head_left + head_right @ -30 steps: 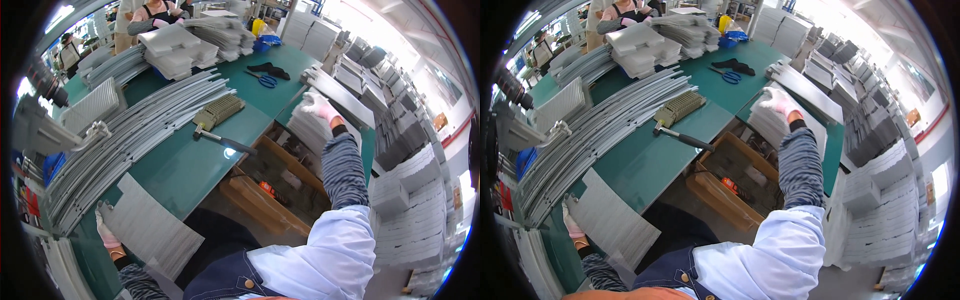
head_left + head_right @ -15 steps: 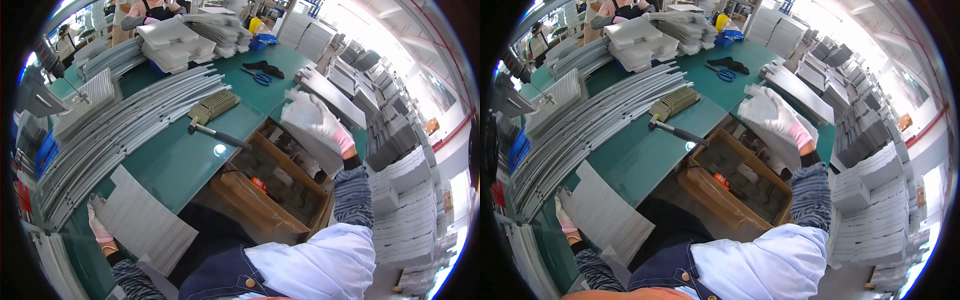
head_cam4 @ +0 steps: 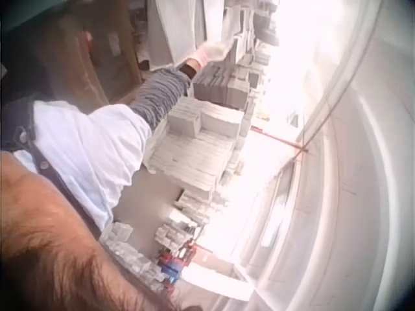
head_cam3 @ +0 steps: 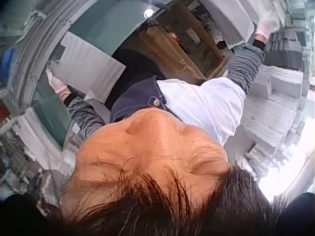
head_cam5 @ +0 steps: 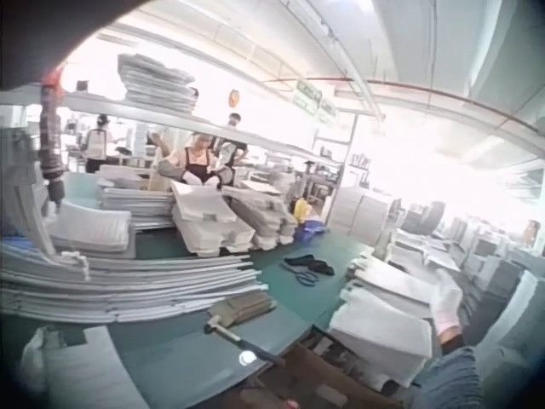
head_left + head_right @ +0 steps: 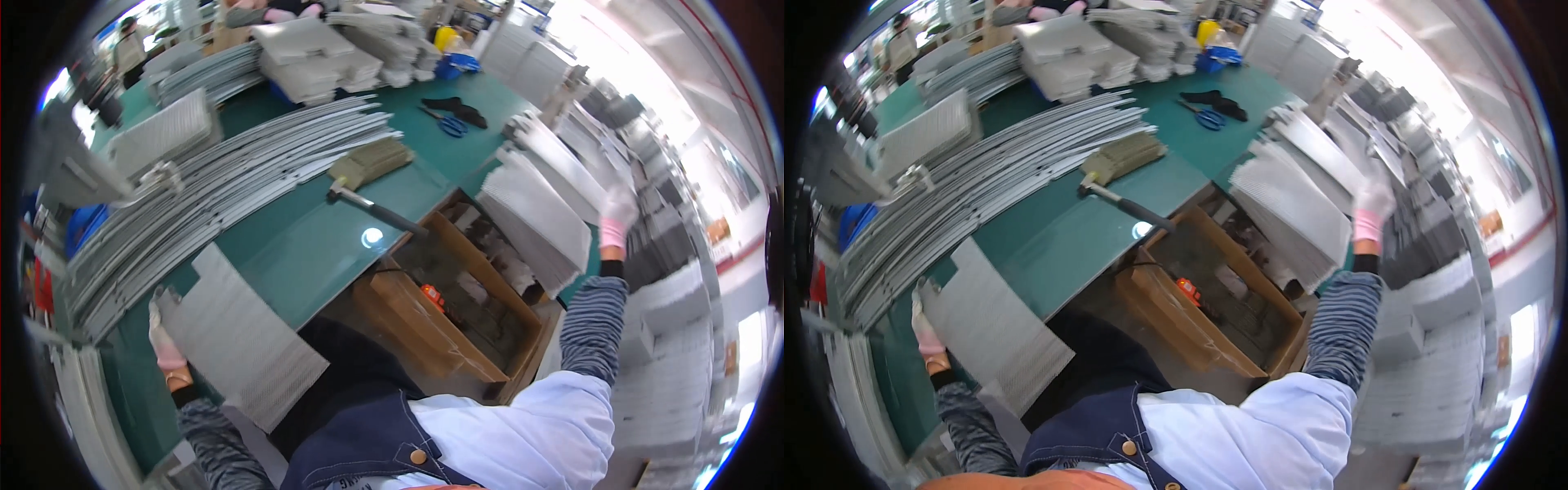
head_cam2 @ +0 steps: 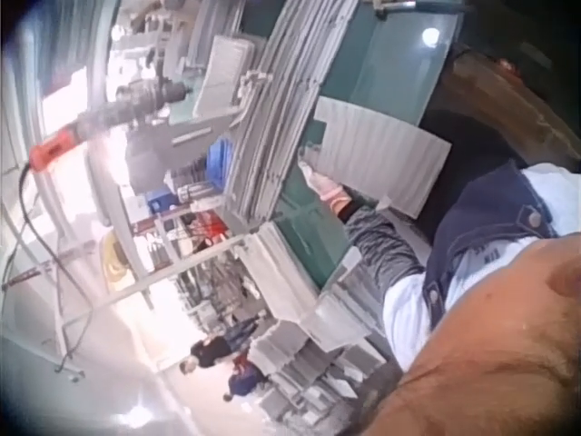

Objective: Assembling mesh filters into metal frames using manual assembly and a powered screwdriver in a factory setting.

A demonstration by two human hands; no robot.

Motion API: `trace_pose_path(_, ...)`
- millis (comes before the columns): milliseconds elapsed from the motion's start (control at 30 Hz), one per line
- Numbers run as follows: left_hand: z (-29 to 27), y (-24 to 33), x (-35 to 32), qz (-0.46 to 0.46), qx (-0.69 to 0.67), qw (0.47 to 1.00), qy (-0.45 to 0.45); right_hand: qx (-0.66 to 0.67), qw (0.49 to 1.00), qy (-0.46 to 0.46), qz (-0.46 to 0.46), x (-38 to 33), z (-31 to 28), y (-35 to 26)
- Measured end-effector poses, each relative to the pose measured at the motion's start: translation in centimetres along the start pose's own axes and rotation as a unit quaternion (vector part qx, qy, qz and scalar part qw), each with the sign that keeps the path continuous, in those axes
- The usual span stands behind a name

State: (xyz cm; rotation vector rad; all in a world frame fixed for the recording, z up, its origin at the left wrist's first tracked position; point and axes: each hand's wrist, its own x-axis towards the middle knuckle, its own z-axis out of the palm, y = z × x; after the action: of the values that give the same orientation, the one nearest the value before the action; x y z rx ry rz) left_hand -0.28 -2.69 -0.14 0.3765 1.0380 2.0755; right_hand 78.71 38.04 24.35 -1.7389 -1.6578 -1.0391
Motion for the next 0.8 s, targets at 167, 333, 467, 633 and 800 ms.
trace_pose_path(167,-1.2,-0.3,0.9,0.125,0.295,0.947,0.028,-0.258,0.922,0.246,-0.153,3.5,-2.6,2.6)
trace_pose_path(333,4.3,1.0,1.7,-0.022,-0.042,0.999,0.022,0.499,0.85,0.018,-0.17,-8.4,-16.5,-25.1)
trace_pose_path(467,2.6,1.8,-0.9,0.021,-0.017,1.0,0.017,0.676,0.539,-0.481,-0.147,-16.9,-24.0,-42.9)
trace_pose_path(633,0.4,0.3,1.6,0.006,-0.064,0.994,0.093,0.714,0.404,-0.565,-0.086,-27.2,-18.3,-51.7)
trace_pose_path(800,1.5,-0.4,1.8,0.045,-0.159,0.983,-0.074,0.706,0.377,-0.598,-0.036,-28.7,-14.6,-51.3)
